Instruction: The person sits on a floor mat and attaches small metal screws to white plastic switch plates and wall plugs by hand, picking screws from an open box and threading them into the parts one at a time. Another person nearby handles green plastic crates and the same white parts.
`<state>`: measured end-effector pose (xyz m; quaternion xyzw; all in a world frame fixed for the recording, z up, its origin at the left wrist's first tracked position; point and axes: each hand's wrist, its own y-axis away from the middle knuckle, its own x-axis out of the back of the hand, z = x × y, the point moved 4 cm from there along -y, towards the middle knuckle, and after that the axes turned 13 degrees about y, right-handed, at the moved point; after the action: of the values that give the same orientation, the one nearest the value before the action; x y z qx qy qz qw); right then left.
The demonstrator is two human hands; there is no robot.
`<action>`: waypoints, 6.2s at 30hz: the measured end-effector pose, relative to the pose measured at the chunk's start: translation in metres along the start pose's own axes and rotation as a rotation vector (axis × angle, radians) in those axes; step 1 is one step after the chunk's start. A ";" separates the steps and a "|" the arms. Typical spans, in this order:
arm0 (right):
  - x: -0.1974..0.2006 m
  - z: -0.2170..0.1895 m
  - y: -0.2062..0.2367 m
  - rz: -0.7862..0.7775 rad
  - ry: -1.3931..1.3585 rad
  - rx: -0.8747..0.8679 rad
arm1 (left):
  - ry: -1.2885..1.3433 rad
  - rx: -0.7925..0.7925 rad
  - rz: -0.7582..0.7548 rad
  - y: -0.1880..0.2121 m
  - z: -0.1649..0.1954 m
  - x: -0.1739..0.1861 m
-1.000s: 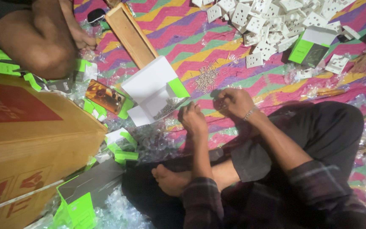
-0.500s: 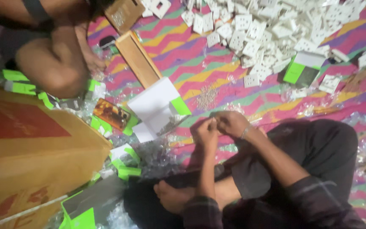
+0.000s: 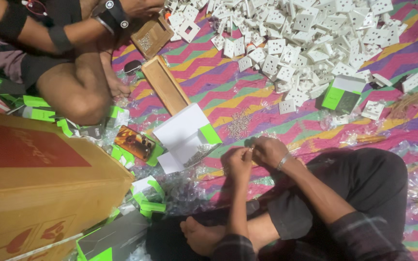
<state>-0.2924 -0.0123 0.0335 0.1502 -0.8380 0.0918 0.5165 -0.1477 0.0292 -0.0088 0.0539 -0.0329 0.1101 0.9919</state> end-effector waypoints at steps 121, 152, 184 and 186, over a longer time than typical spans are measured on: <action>-0.013 -0.008 0.010 -0.218 -0.307 0.034 | 0.464 0.266 0.012 0.014 -0.035 0.012; 0.010 0.005 0.009 -0.066 -0.066 0.025 | 0.177 0.069 -0.039 0.012 -0.024 -0.012; 0.020 -0.006 0.017 0.195 0.127 -0.022 | 0.109 -0.008 -0.047 0.014 0.007 -0.016; 0.019 -0.007 0.017 0.148 0.122 -0.031 | 0.096 0.033 -0.037 0.014 0.003 -0.016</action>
<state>-0.3005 0.0023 0.0533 0.0738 -0.8153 0.1258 0.5604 -0.1667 0.0389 -0.0055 0.0655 0.0175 0.0948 0.9932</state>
